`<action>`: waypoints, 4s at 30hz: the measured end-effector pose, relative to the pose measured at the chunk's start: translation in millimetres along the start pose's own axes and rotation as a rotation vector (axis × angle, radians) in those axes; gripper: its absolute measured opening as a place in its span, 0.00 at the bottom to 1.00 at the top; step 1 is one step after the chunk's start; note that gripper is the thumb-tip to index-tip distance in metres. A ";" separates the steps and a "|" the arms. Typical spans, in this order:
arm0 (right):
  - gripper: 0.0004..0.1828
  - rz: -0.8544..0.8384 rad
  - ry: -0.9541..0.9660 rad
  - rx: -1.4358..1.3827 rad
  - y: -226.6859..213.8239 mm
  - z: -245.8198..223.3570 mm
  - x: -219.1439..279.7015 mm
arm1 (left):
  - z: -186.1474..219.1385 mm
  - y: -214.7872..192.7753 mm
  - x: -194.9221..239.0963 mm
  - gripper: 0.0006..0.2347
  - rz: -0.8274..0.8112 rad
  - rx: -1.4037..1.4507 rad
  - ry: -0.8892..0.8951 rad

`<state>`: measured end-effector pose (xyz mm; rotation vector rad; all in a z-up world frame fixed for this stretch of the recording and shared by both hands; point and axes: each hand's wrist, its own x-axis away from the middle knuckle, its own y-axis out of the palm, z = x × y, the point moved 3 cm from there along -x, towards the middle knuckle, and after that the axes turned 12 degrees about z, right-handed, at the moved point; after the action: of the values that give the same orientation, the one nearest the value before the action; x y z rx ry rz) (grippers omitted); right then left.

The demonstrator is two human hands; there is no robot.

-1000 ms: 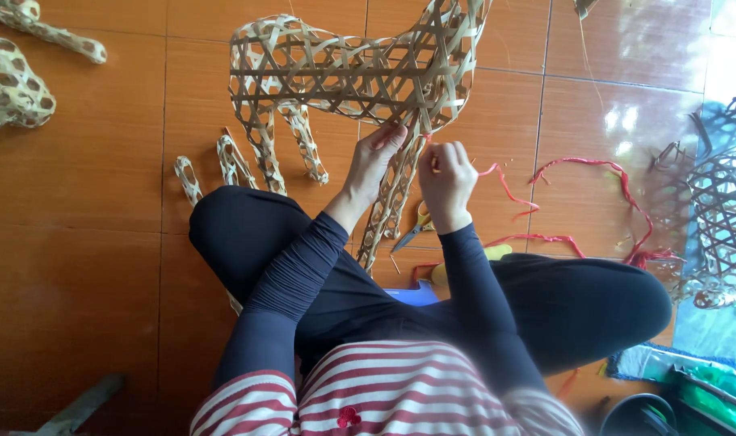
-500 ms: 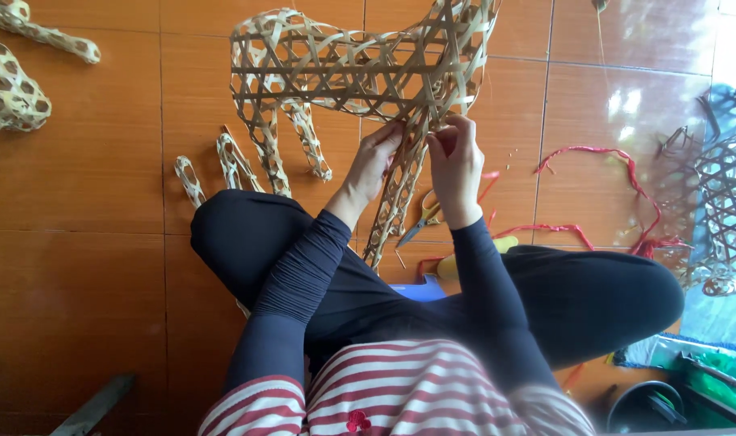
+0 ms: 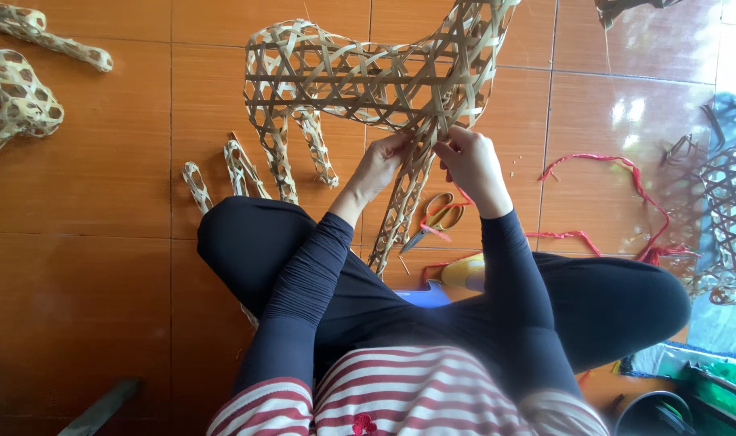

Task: The person sits on the floor among woven bamboo animal figures and ties red ribbon around the legs of the figures, cutting the ribbon with scissors. They reposition and turn the figures to reach different legs and set finished ones aside.

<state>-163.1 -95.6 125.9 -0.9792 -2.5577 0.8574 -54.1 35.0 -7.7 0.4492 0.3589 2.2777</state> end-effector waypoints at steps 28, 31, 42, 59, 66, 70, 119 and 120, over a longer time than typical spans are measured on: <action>0.20 0.276 -0.162 -0.149 -16.2 -48.1 50.1 | 82.9 40.9 23.5 0.03 -0.053 -0.318 0.273; 0.18 0.234 -0.339 -0.112 -17.4 -61.8 49.2 | 82.0 47.7 24.9 0.05 0.030 -0.582 0.460; 0.14 0.154 -0.540 -0.020 -23.3 -51.3 22.4 | 91.0 38.1 26.5 0.03 0.032 -0.551 0.626; 0.09 -0.011 -0.342 -0.242 -16.3 -31.4 20.0 | 86.6 45.2 33.2 0.07 0.152 -0.974 0.913; 0.12 0.049 -0.436 -0.153 -19.6 -46.6 20.0 | 104.8 47.2 45.1 0.06 0.309 -0.924 1.017; 0.08 0.127 -0.599 0.035 -21.8 -49.4 24.0 | 114.3 41.7 53.6 0.06 0.223 -0.946 1.069; 0.21 0.145 -0.324 -0.557 -14.5 -38.3 47.2 | 129.3 43.9 60.6 0.06 -0.016 -0.806 0.740; 0.21 0.145 -0.319 -0.557 -12.7 -34.9 47.4 | 131.4 44.3 61.1 0.06 -0.018 -0.805 0.736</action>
<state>-189.1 -56.0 163.1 -1.2761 -3.1209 0.3460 -65.9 66.2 140.2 -0.8037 -0.2210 2.2651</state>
